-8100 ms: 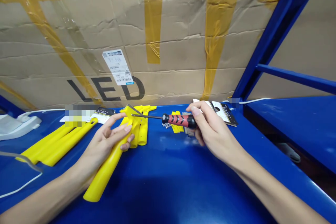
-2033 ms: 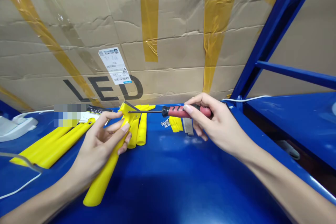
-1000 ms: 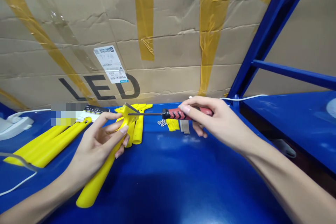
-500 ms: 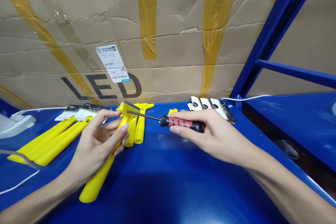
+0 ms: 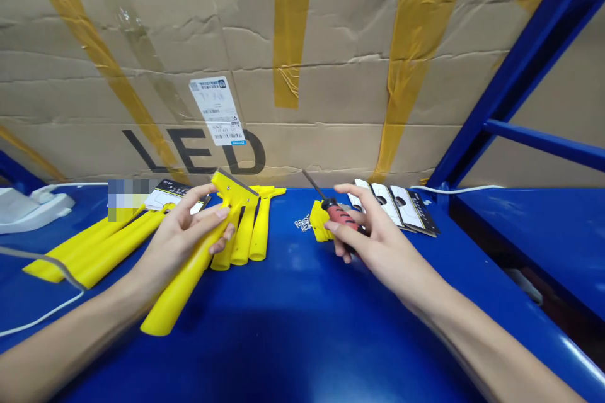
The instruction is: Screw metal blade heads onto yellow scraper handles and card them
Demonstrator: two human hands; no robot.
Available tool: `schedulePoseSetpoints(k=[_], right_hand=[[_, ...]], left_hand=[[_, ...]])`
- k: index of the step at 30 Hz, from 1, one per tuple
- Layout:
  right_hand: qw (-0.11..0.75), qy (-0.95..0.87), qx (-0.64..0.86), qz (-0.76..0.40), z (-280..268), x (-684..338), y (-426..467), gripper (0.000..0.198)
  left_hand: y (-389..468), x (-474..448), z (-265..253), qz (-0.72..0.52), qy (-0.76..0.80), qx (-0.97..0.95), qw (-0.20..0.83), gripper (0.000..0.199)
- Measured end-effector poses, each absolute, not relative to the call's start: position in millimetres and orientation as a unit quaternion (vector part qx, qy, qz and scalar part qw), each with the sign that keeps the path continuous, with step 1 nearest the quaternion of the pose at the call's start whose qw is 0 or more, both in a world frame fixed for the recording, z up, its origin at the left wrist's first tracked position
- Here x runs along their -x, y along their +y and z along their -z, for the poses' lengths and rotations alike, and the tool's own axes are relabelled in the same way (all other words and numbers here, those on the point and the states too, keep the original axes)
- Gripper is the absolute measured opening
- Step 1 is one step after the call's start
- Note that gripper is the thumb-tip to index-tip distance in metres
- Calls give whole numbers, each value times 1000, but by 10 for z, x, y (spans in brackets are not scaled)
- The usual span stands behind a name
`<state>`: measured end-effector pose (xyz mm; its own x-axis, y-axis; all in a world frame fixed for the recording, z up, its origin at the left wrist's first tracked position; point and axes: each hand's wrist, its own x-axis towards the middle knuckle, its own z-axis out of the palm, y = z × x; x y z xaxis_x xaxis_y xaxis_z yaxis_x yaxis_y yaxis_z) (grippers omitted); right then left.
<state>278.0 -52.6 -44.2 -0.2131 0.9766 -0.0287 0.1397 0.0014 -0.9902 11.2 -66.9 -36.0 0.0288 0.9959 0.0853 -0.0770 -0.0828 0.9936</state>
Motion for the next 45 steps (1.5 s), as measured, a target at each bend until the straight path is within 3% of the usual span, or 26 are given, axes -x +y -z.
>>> schedulePoseSetpoints(k=[5,12,16,25,32,36,42,45], right_hand=[[311,-668,516,-436,515,-2660,-535,42],[139,-826,517,-179,405,-2216,-518,22],[77,-836,523,-146,445,-2030,-492,13],[29,-852,511,-112,503,-1962,-470,17],[94,-852,491,-157,397,-2177,-537,32],[193,-832,510,-100,356,-2532,-479,34],[400,-747,531,0,488,-3131,-298,20],[451,-691,561,58,513,-3341,-218,16]], left_hand=[[-648,-29,366,-500,453,-486,555,43],[-614,50,366,-509,448,-442,587,45],[-594,79,394,-519,443,-441,583,43],[-634,41,424,-514,421,-459,590,47],[-701,-70,412,-496,415,-495,580,44],[-672,-207,353,-472,423,-511,581,49],[-520,-582,210,-388,436,-548,599,52],[-422,-775,208,-345,432,-564,613,46]])
